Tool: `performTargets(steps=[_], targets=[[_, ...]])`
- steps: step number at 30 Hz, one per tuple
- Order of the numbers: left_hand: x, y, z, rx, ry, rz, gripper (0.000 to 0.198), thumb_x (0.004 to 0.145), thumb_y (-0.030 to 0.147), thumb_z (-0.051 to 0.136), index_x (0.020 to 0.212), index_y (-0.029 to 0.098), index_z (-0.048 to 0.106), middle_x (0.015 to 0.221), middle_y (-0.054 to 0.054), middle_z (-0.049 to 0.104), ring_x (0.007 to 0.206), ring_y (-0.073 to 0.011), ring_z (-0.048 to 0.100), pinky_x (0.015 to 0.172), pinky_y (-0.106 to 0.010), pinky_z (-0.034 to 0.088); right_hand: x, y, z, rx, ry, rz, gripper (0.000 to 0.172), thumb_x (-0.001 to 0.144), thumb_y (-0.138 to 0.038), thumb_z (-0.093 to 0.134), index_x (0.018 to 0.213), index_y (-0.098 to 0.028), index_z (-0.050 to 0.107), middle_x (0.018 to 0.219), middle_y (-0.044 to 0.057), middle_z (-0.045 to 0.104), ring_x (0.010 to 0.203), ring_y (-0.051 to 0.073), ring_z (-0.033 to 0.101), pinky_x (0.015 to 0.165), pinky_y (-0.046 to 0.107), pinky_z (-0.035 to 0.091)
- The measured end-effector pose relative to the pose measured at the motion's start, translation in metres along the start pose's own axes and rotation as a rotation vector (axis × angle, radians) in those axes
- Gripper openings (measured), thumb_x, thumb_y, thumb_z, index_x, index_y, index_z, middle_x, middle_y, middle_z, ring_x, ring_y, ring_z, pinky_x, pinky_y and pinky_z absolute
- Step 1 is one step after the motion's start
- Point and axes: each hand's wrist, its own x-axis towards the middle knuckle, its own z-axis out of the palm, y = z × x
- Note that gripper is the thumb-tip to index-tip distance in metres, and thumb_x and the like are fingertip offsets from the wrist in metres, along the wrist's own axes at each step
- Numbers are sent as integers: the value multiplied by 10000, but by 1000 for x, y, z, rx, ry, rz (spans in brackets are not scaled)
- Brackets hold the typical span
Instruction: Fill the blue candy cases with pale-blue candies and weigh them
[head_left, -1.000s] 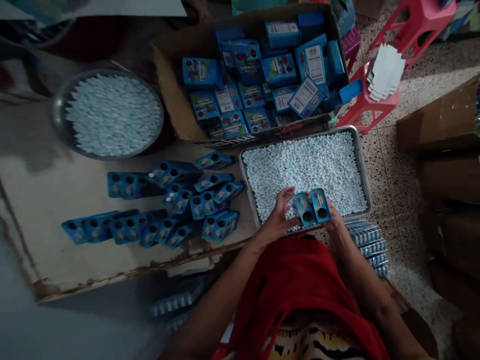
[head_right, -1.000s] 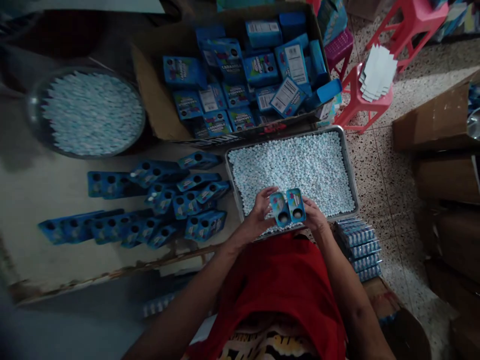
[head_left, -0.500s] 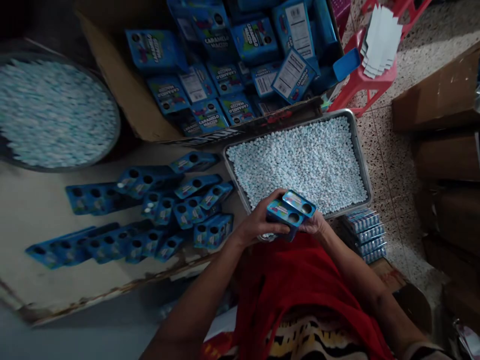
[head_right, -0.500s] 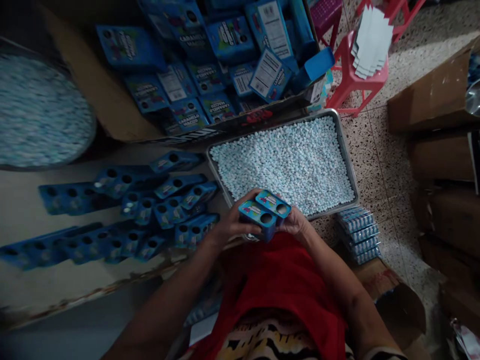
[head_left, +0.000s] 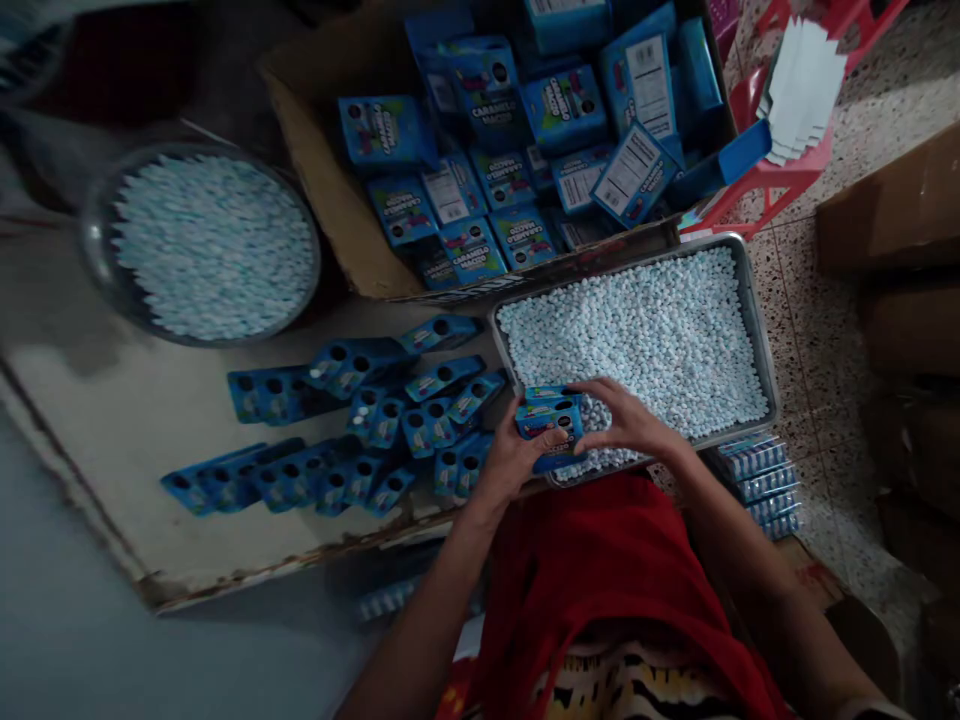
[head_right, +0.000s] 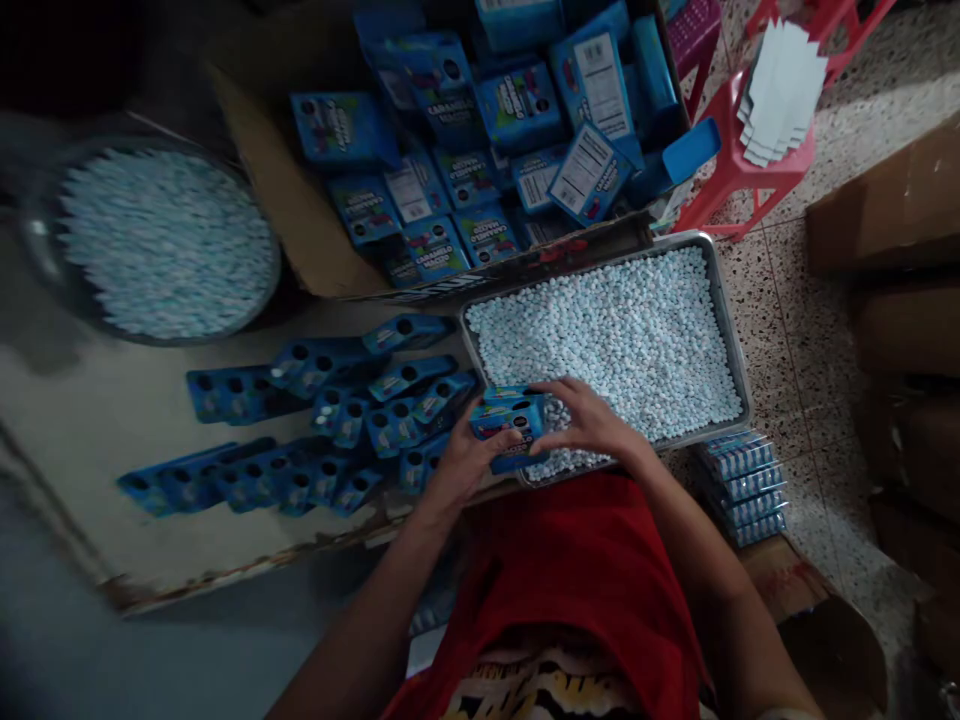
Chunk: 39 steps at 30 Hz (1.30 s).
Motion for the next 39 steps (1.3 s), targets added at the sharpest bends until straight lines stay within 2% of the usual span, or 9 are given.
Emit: performTargets(steps=[3,7,10,16,22,27,30,35,39], targets=[[22,15,-26,-29,102,64,686,585,415,1053,1154,233,716,968,-1,803,805,-184,753,798,-301,640,74,1,-36,-387,155,-248,556,1070,-709,604,1250,-221,799,1262,159,742,1216,347,652,1133,564,503],[67,36,-51,-90,56,169,595,522,341,1030,1040,246,752,840,3,772,798,-239,757,764,-356,653,167,9,-59,-725,-97,-535,540,1172,-539,395,1308,-187,783,1411,169,730,1326,364,605,1170,594,475],[105,45,-43,-153,-19,214,712,398,291,1036,1062,240,782,887,0,796,848,-233,762,782,-334,646,192,29,-60,-848,-283,-619,545,1173,-538,363,1394,-213,741,1497,118,701,1448,381,528,1223,653,410],[126,52,2,-138,-84,206,577,476,340,1057,963,181,792,937,-28,821,799,-210,755,773,-328,655,146,75,-60,-878,-285,-574,579,1141,-606,357,1383,-237,731,1492,124,675,1446,405,485,1208,697,351],[88,49,-5,18,-62,212,713,452,340,1074,1067,183,748,970,-20,811,822,-203,748,769,-293,619,61,66,-85,-691,-241,-362,671,1103,-741,426,1352,-241,798,1341,148,775,1208,356,617,1088,598,476],[74,3,3,-170,-35,102,693,470,346,1004,1104,197,768,984,-20,810,891,-215,761,833,-313,605,1,82,-120,-580,331,-142,588,1117,-678,459,1506,-323,721,1676,81,609,1573,353,481,1331,637,329],[73,-20,29,-246,-72,127,690,513,356,938,1173,221,786,989,-46,820,975,-269,782,876,-374,623,-1,106,-106,-593,566,16,676,1110,-668,403,1566,-242,663,1736,146,520,1624,374,439,1350,664,307],[77,-27,82,-250,-182,88,711,526,371,901,1218,245,796,1075,-52,835,1045,-304,790,912,-430,654,15,118,-54,-499,633,2,614,1128,-566,385,1547,-217,667,1646,172,623,1572,315,541,1362,588,333],[75,-24,116,-212,-261,85,950,522,353,982,1429,250,718,1253,-55,824,1159,-307,789,998,-408,644,15,114,-47,-280,716,24,589,1120,-592,386,1482,-256,707,1631,137,651,1552,295,565,1358,564,363]])
